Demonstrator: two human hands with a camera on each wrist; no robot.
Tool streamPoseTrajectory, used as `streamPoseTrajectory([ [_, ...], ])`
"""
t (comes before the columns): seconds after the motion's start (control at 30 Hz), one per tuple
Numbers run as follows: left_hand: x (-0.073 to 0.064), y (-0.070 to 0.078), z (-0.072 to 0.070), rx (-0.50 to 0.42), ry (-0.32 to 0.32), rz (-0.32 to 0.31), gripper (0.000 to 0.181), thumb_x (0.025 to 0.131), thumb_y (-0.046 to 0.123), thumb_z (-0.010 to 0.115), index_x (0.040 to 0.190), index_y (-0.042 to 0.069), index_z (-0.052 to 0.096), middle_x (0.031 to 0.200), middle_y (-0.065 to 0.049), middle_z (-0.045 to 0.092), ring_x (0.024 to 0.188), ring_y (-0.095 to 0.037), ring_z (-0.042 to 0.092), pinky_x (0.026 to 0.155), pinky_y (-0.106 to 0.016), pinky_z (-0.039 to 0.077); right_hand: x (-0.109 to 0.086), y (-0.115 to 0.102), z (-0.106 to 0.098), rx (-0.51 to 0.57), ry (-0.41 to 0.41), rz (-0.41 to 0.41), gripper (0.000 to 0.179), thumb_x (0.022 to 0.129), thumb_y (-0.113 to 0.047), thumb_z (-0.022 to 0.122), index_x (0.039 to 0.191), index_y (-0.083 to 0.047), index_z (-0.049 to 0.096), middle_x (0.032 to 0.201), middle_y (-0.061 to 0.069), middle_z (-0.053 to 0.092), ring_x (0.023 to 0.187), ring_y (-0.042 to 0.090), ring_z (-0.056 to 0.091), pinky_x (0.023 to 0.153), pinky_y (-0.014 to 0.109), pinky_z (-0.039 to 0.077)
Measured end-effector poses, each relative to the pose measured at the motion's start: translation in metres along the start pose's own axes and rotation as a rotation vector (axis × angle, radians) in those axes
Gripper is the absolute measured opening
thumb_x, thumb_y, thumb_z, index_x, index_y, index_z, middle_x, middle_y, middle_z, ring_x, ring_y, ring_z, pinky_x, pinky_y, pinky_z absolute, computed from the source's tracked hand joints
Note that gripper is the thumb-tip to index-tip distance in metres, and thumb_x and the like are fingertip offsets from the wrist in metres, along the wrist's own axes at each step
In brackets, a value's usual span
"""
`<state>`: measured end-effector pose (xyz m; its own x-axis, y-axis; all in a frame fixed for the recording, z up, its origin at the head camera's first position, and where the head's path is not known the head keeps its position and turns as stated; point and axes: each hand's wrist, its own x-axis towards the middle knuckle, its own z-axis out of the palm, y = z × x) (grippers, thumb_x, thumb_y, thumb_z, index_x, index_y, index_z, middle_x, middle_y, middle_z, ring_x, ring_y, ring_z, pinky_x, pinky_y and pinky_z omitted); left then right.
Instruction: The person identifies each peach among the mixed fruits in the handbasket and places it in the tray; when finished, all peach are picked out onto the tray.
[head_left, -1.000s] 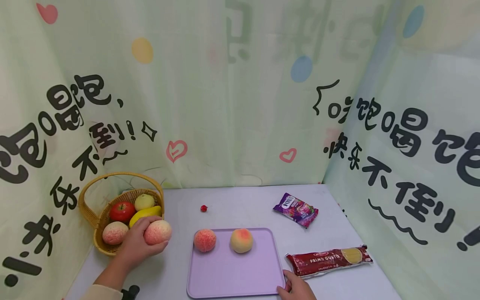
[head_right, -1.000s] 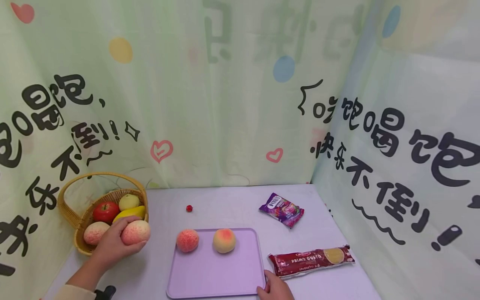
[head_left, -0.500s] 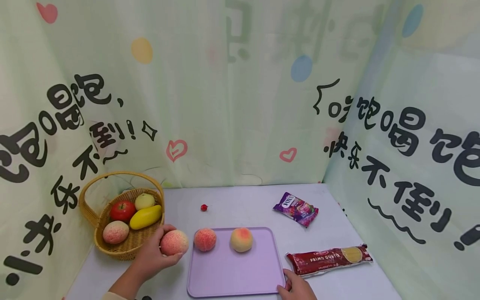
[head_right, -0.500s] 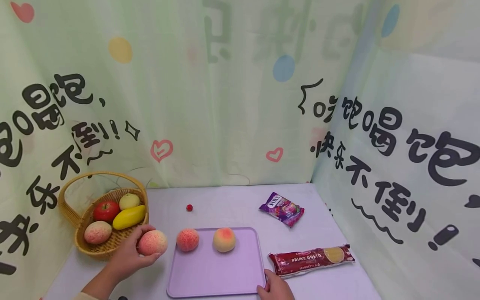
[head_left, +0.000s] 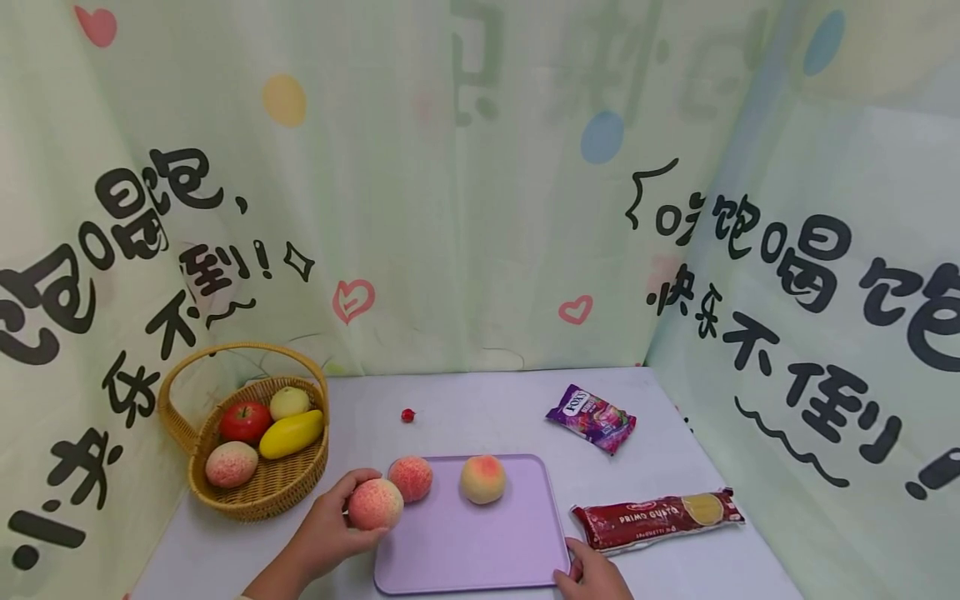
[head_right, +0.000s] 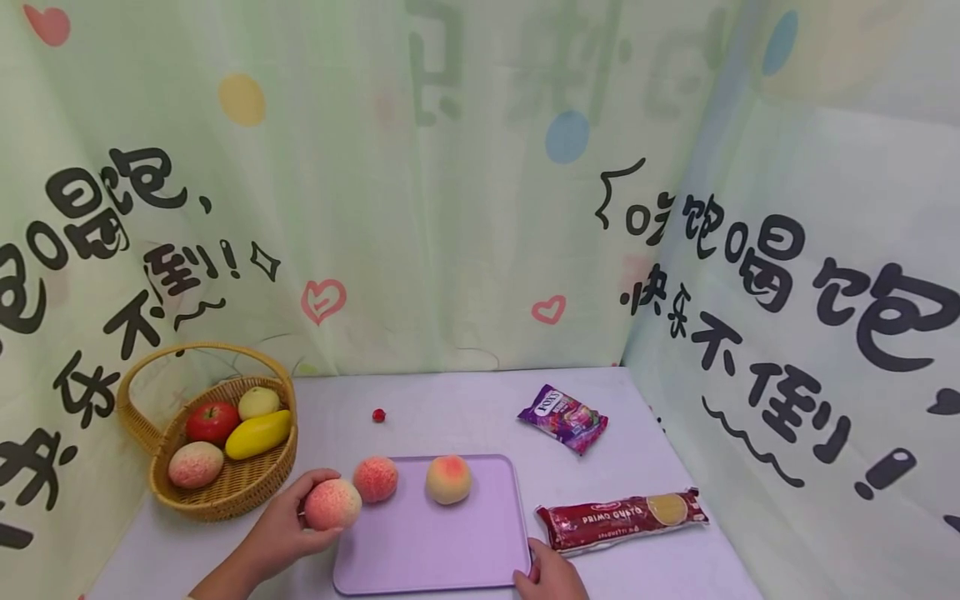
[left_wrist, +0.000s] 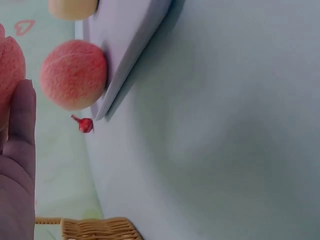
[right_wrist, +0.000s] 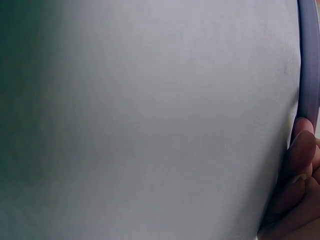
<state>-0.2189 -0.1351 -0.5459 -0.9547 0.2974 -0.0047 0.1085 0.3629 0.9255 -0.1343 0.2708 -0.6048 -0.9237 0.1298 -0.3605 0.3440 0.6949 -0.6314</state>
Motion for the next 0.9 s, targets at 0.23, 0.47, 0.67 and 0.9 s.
streamPoseTrajectory([
  [0.23, -0.001, -0.005, 0.008, 0.022, -0.051, 0.013, 0.080, 0.071, 0.021, 0.095, 0.137, 0.011, 0.050, 0.132, -0.011, 0.062, 0.104, -0.023, 0.064, 0.084, -0.029, 0.061, 0.000, 0.000, 0.000, 0.002, -0.001, -0.007, 0.069, 0.090, -0.031, 0.078, 0.136, 0.014, 0.053, 0.075, 0.004, 0.053, 0.069, 0.016, 0.050, 0.066, 0.032, 0.044],
  [0.47, -0.002, -0.014, 0.019, 0.087, -0.096, 0.080, 0.075, 0.072, 0.025, 0.094, 0.136, 0.015, 0.057, 0.133, -0.009, 0.060, 0.110, -0.022, 0.062, 0.086, -0.025, 0.059, -0.002, -0.002, -0.001, -0.003, 0.005, -0.025, 0.068, 0.091, -0.030, 0.078, 0.135, 0.015, 0.053, 0.075, 0.003, 0.053, 0.068, 0.016, 0.050, 0.067, 0.032, 0.044],
  [0.67, -0.002, -0.020, 0.025, 0.115, -0.139, 0.090, 0.076, 0.072, 0.031, 0.094, 0.137, 0.014, 0.058, 0.134, -0.007, 0.060, 0.111, -0.021, 0.062, 0.090, -0.028, 0.059, -0.002, -0.002, -0.002, -0.005, 0.007, -0.026, 0.067, 0.091, -0.030, 0.077, 0.135, 0.015, 0.054, 0.075, 0.003, 0.053, 0.068, 0.015, 0.050, 0.066, 0.032, 0.043],
  [0.9, -0.004, -0.022, 0.027, 0.117, -0.209, 0.045, 0.074, 0.074, 0.035, 0.093, 0.134, 0.011, 0.058, 0.130, -0.004, 0.064, 0.112, -0.021, 0.062, 0.094, -0.041, 0.059, -0.001, 0.000, -0.001, -0.001, 0.004, -0.034, 0.068, 0.091, -0.031, 0.077, 0.135, 0.015, 0.053, 0.075, 0.003, 0.053, 0.068, 0.015, 0.050, 0.066, 0.032, 0.044],
])
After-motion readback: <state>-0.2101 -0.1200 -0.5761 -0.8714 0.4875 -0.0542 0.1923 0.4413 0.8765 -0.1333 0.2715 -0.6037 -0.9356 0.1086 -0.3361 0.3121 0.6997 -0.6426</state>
